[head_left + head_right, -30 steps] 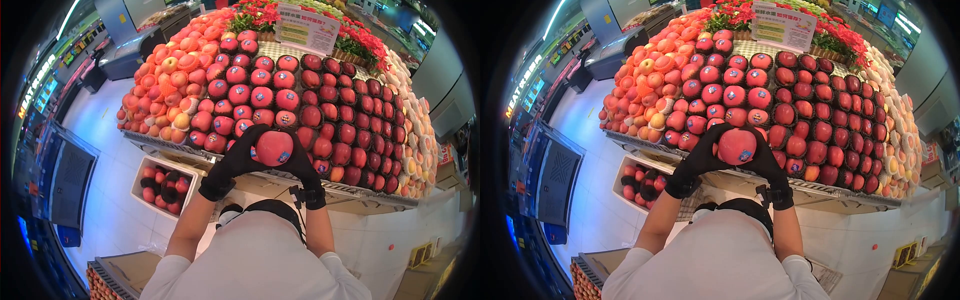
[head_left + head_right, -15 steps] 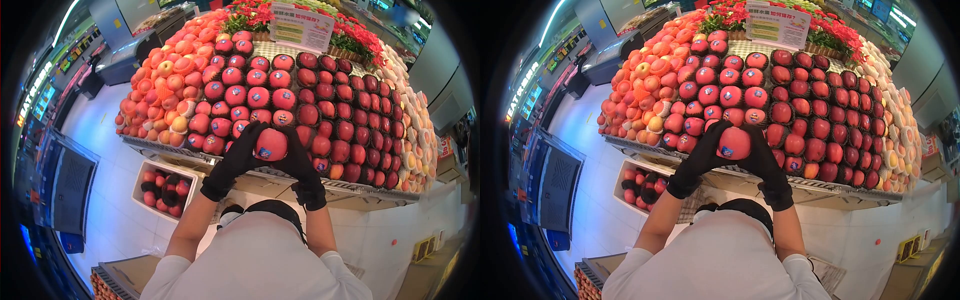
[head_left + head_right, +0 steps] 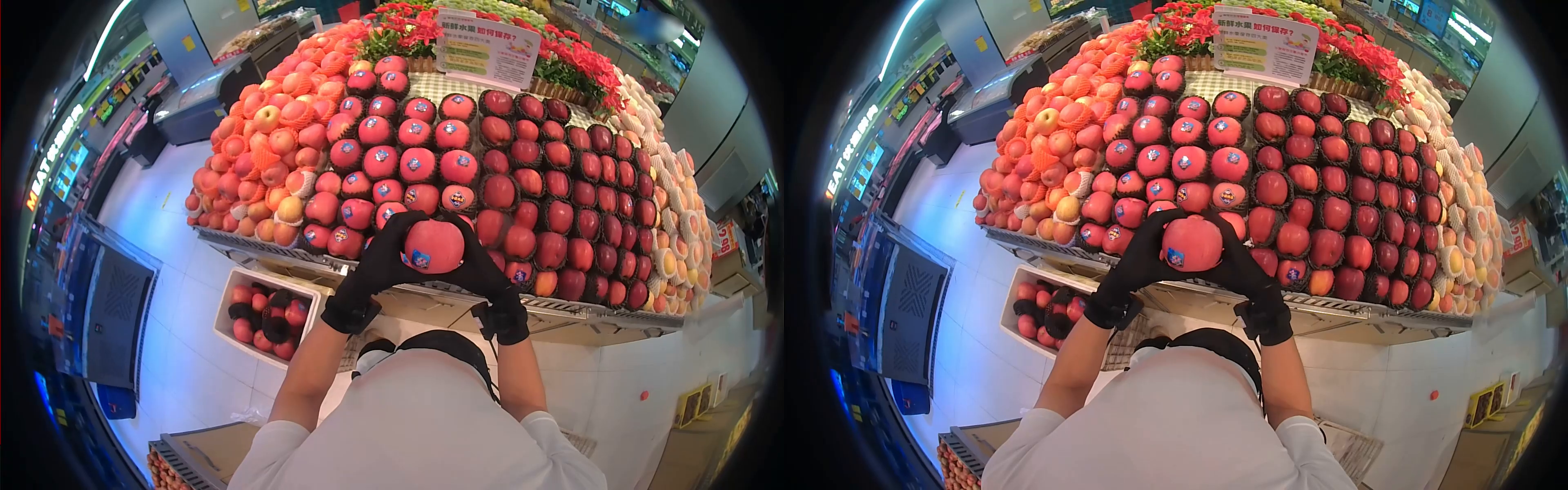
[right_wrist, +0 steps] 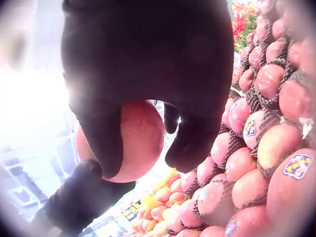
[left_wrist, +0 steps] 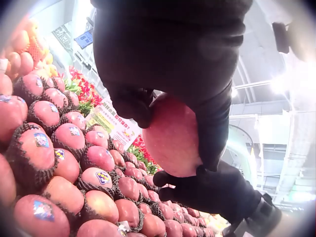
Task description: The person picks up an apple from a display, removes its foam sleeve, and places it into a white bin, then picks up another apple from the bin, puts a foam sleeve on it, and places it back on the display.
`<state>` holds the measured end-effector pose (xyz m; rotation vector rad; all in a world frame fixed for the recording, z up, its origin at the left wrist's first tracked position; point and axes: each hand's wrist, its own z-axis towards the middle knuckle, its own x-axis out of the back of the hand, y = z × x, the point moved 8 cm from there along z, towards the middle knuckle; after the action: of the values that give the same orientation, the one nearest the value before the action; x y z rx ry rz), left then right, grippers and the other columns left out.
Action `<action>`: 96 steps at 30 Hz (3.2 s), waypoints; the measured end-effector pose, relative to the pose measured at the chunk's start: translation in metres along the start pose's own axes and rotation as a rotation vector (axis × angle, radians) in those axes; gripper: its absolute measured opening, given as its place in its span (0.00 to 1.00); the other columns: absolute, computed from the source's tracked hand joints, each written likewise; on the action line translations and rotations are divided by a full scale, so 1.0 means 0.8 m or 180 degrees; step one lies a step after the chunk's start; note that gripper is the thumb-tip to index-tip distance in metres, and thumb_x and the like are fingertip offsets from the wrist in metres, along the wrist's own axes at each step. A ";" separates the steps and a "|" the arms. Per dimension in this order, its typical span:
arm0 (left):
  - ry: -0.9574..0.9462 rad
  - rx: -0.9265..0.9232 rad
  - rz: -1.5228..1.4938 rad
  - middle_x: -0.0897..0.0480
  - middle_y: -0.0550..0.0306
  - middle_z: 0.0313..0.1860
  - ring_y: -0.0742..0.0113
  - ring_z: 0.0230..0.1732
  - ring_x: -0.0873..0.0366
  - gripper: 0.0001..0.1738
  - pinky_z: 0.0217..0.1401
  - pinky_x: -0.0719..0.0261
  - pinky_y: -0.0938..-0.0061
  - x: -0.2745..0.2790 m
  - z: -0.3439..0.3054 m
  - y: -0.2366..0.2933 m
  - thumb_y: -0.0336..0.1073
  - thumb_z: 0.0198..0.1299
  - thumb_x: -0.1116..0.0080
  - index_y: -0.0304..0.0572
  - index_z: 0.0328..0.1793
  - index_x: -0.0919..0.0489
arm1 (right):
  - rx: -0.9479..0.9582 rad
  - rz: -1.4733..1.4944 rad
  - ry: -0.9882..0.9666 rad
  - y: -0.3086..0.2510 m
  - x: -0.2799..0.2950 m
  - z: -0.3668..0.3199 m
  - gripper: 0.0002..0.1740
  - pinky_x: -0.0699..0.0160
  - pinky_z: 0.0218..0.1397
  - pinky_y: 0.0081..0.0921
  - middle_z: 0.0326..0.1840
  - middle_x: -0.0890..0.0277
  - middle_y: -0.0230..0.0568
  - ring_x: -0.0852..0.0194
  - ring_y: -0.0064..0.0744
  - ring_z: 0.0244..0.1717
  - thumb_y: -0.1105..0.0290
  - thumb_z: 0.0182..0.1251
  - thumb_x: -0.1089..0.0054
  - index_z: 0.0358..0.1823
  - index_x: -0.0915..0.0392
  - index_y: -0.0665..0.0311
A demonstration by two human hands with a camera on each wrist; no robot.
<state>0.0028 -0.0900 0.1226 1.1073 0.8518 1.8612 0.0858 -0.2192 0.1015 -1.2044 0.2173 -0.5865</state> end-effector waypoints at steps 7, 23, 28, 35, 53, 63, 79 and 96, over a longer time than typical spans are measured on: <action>0.0111 -0.0391 0.0368 0.28 0.49 0.64 0.55 0.66 0.29 0.50 0.69 0.29 0.61 0.005 0.001 0.020 0.30 0.34 0.17 0.42 0.68 0.32 | 0.0063 -0.0185 0.0155 -0.010 -0.001 0.004 0.44 0.31 0.72 0.34 0.70 0.34 0.44 0.33 0.35 0.69 0.74 0.55 0.25 0.72 0.41 0.62; -0.0256 0.0130 -0.0386 0.31 0.50 0.69 0.58 0.69 0.31 0.53 0.69 0.27 0.61 -0.015 0.001 -0.011 0.33 0.39 0.17 0.42 0.73 0.37 | -0.0299 -0.0357 0.0355 -0.010 0.003 -0.004 0.47 0.29 0.69 0.34 0.66 0.30 0.43 0.30 0.34 0.65 0.68 0.47 0.18 0.69 0.37 0.63; 0.0002 0.0053 0.0148 0.33 0.51 0.71 0.57 0.69 0.30 0.55 0.67 0.26 0.60 -0.008 -0.002 -0.010 0.32 0.41 0.19 0.41 0.76 0.41 | -0.0186 -0.0482 0.0529 -0.007 0.015 0.001 0.42 0.25 0.64 0.35 0.59 0.26 0.44 0.25 0.37 0.60 0.70 0.47 0.20 0.64 0.33 0.65; -0.0186 -0.0237 0.1546 0.26 0.49 0.65 0.46 0.67 0.28 0.50 0.62 0.24 0.58 -0.016 0.004 0.033 0.39 0.42 0.22 0.43 0.73 0.36 | 0.0627 -0.1447 0.0401 -0.027 0.003 -0.003 0.41 0.24 0.61 0.38 0.58 0.27 0.51 0.26 0.49 0.58 0.75 0.45 0.23 0.64 0.33 0.63; -0.0187 0.0194 -0.0456 0.29 0.54 0.69 0.63 0.70 0.32 0.54 0.69 0.30 0.64 0.000 0.001 -0.001 0.38 0.38 0.16 0.44 0.73 0.36 | -0.0208 0.0080 0.0019 -0.056 -0.007 0.006 0.51 0.27 0.68 0.33 0.71 0.35 0.42 0.32 0.33 0.67 0.72 0.49 0.20 0.74 0.42 0.60; -0.0324 0.0133 -0.0689 0.36 0.49 0.74 0.59 0.75 0.37 0.57 0.74 0.34 0.62 0.002 -0.002 0.012 0.32 0.46 0.21 0.42 0.80 0.47 | 0.0030 -0.0532 0.0312 -0.065 -0.008 0.020 0.45 0.31 0.71 0.37 0.65 0.30 0.44 0.32 0.36 0.68 0.69 0.47 0.18 0.68 0.34 0.62; 0.0064 0.0317 -0.0135 0.27 0.51 0.66 0.60 0.66 0.28 0.52 0.68 0.27 0.62 0.024 -0.008 -0.008 0.37 0.38 0.17 0.41 0.71 0.35 | 0.0211 -0.0727 0.0106 -0.063 -0.013 0.024 0.51 0.27 0.66 0.34 0.67 0.32 0.43 0.30 0.39 0.65 0.72 0.47 0.20 0.73 0.41 0.62; 0.0365 -0.1071 0.1663 0.29 0.45 0.72 0.43 0.69 0.29 0.39 0.65 0.23 0.57 0.029 -0.025 0.039 0.29 0.39 0.25 0.51 0.64 0.24 | 0.0105 -0.0211 0.0097 -0.060 -0.020 0.017 0.54 0.29 0.69 0.35 0.68 0.33 0.42 0.32 0.34 0.67 0.70 0.46 0.18 0.73 0.43 0.62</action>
<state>-0.0314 -0.0871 0.1495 1.0796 0.2957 2.4070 0.0636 -0.2105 0.1487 -1.1747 0.1933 -0.6641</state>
